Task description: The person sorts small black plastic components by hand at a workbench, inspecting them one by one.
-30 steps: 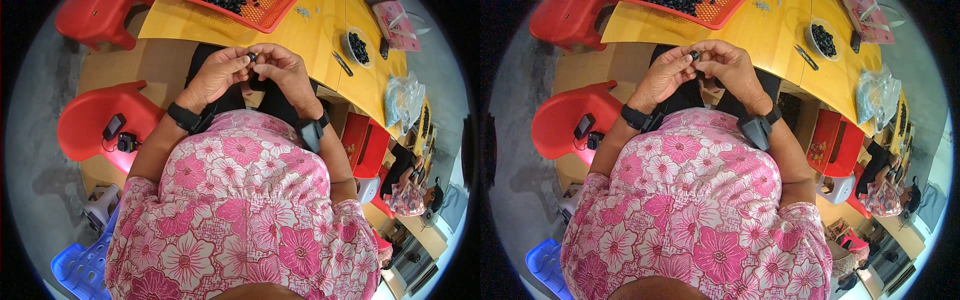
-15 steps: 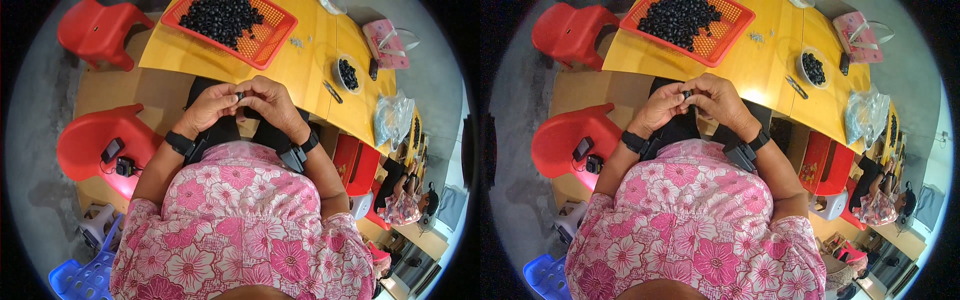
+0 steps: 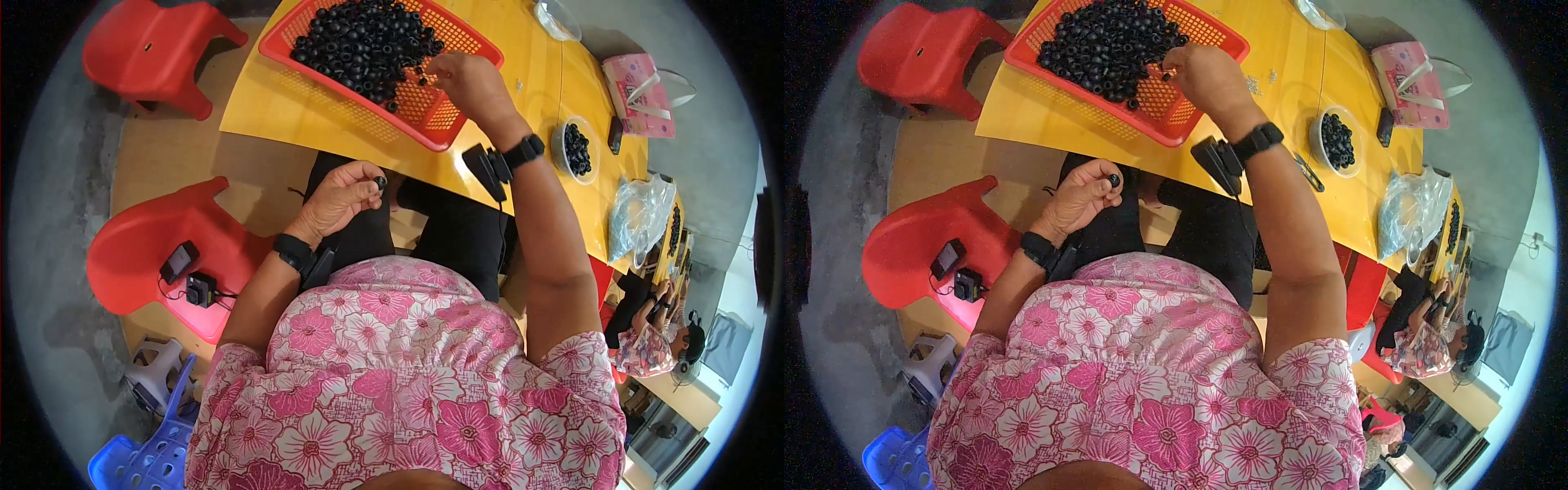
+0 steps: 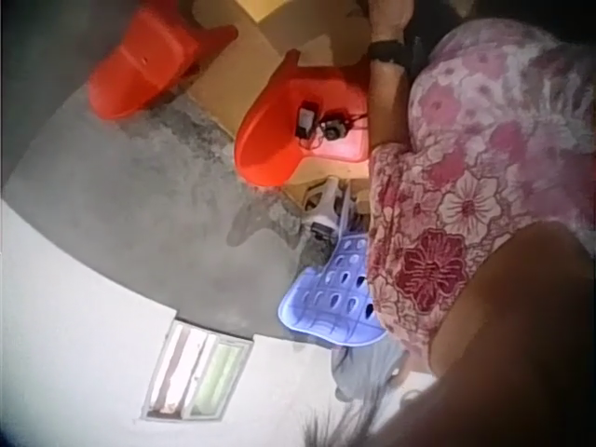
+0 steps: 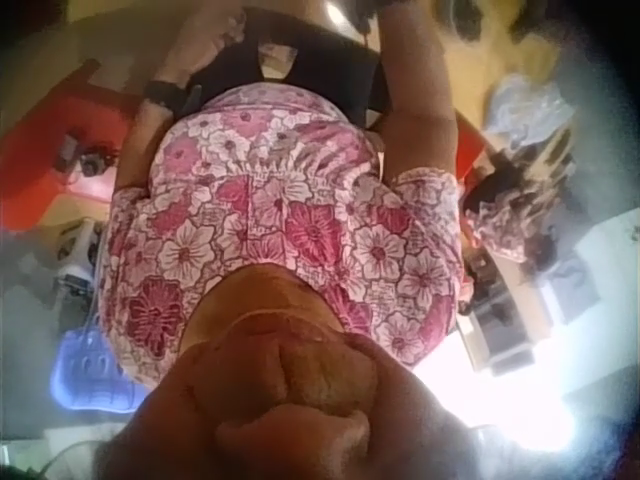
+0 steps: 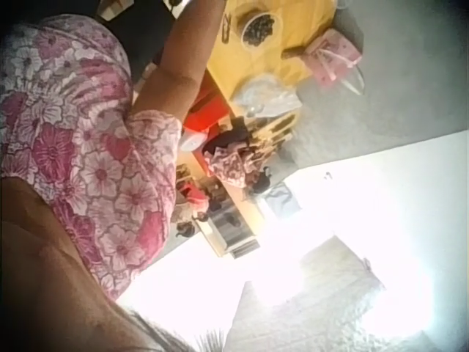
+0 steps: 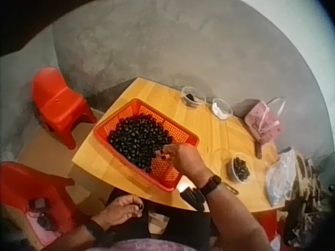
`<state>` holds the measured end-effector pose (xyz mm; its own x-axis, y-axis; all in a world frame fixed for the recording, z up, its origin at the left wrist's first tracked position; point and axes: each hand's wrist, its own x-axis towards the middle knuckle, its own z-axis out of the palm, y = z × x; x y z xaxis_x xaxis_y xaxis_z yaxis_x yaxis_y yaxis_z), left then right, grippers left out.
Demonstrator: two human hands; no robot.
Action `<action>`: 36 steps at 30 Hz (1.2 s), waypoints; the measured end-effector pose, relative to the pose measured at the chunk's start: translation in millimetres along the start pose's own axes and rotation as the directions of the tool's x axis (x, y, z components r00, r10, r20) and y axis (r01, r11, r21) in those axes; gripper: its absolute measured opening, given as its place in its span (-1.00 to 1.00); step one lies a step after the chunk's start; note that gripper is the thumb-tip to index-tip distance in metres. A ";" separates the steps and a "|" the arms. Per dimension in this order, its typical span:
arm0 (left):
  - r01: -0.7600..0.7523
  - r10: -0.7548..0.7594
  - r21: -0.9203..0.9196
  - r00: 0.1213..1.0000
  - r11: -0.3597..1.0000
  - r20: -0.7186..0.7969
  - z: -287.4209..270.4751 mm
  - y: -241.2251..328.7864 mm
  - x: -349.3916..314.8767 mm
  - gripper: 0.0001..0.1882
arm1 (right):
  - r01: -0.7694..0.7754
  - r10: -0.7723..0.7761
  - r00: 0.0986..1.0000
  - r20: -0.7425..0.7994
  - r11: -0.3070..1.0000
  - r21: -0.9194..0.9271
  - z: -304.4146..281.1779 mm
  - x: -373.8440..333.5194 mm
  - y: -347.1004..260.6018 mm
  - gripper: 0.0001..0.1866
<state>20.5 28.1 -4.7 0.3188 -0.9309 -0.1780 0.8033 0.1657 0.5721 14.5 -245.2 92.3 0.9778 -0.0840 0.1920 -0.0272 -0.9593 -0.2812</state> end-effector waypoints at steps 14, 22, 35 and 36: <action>0.008 -0.006 -0.032 0.999 0.999 0.050 -1.0 2.1 -0.6 -0.85 | 0.035 0.028 0.960 0.280 0.975 -0.218 26.9 31.9 9.4 -0.85; -0.049 0.049 0.019 0.999 0.999 -0.002 -1.7 -4.3 -6.8 -0.83 | 0.091 -0.100 0.977 0.188 0.994 0.059 8.4 22.3 2.9 -0.88; -0.124 0.125 0.059 0.992 0.990 -0.014 43.9 5.0 -20.8 -0.85 | -0.064 0.291 0.957 0.011 0.174 0.983 -18.1 -108.3 -68.2 -0.88; -0.127 0.125 0.095 0.992 0.987 0.024 48.3 5.3 -20.7 -0.83 | -0.051 0.290 0.957 0.010 0.134 0.990 -17.3 -117.2 -71.5 -0.88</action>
<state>-6.1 32.6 40.7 0.4046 -0.9105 -0.0858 0.7047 0.2506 0.6638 -101.7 -171.4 106.2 0.9298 -0.3561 0.0928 0.1522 0.1427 -0.9780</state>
